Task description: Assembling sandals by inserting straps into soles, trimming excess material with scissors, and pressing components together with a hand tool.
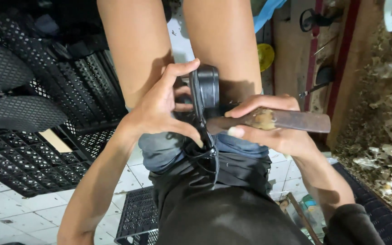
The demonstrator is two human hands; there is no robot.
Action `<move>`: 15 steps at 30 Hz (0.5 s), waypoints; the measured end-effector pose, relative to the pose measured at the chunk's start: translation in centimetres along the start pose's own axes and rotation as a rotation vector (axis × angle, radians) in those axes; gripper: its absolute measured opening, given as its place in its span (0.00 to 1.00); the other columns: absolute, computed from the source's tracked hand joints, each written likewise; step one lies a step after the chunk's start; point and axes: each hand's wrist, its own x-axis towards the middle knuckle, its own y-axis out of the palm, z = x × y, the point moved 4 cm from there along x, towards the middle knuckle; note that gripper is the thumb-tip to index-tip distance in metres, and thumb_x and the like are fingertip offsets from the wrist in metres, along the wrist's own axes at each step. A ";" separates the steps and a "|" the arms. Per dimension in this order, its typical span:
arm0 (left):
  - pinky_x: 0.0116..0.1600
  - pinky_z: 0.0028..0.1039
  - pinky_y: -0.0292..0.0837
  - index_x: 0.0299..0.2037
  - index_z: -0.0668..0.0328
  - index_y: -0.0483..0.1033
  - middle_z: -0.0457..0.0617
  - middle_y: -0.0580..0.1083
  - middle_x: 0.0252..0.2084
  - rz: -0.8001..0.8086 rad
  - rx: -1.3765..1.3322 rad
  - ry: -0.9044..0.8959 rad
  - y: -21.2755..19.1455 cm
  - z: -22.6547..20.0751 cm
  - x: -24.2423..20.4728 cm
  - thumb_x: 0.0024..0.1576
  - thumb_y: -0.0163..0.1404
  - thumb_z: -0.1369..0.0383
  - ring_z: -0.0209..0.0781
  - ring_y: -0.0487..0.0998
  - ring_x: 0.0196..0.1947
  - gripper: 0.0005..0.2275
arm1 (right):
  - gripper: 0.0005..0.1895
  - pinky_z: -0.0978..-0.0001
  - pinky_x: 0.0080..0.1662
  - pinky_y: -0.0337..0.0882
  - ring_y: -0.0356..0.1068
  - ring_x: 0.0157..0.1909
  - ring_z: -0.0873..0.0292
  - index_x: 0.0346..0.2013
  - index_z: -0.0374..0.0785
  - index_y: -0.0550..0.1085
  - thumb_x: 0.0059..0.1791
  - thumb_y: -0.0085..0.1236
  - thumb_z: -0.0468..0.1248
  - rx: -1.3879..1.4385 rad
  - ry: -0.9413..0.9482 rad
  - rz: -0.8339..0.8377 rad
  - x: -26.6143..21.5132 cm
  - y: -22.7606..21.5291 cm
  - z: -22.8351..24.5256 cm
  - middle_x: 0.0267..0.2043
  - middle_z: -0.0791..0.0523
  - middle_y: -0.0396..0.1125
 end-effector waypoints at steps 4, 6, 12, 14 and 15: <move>0.46 0.32 0.78 0.55 0.48 0.49 0.55 0.50 0.57 0.050 -0.088 0.002 0.0 0.3 -0.1 0.41 0.57 0.77 0.44 0.69 0.45 0.34 | 0.09 0.82 0.23 0.67 0.64 0.17 0.67 0.29 0.36 0.71 0.36 0.58 0.33 0.127 0.073 -0.113 -0.9 -0.3 -1.0 0.34 0.52 0.69; 0.46 0.31 0.78 0.55 0.49 0.49 0.54 0.50 0.55 0.036 -0.094 -0.024 0.1 0.3 0.0 0.41 0.57 0.77 0.45 0.69 0.45 0.34 | 0.09 0.83 0.21 0.66 0.63 0.16 0.68 0.29 0.36 0.70 0.36 0.58 0.34 0.144 0.064 -0.108 -0.9 -0.2 -1.0 0.34 0.51 0.69; 0.44 0.29 0.79 0.52 0.50 0.55 0.52 0.51 0.56 -0.055 -0.061 -0.047 0.1 0.9 0.8 0.35 0.61 0.76 0.46 0.70 0.43 0.34 | 0.08 0.77 0.39 0.72 0.72 0.33 0.61 0.28 0.36 0.71 0.36 0.59 0.32 0.013 -0.102 -0.036 0.6 0.1 0.1 0.32 0.52 0.69; 0.44 0.29 0.78 0.50 0.49 0.56 0.52 0.51 0.58 -0.098 -0.069 -0.087 0.1 1.0 0.7 0.32 0.62 0.76 0.45 0.70 0.42 0.35 | 0.08 0.78 0.36 0.73 0.72 0.32 0.61 0.28 0.34 0.71 0.36 0.59 0.33 -0.085 -0.195 0.001 0.8 0.2 0.7 0.31 0.52 0.69; 0.43 0.29 0.79 0.51 0.50 0.55 0.53 0.51 0.58 -0.065 -0.093 -0.076 0.2 0.7 0.6 0.33 0.61 0.77 0.44 0.70 0.41 0.35 | 0.09 0.77 0.37 0.73 0.72 0.33 0.60 0.28 0.35 0.71 0.36 0.59 0.33 -0.076 -0.196 0.017 0.8 0.2 0.7 0.31 0.52 0.69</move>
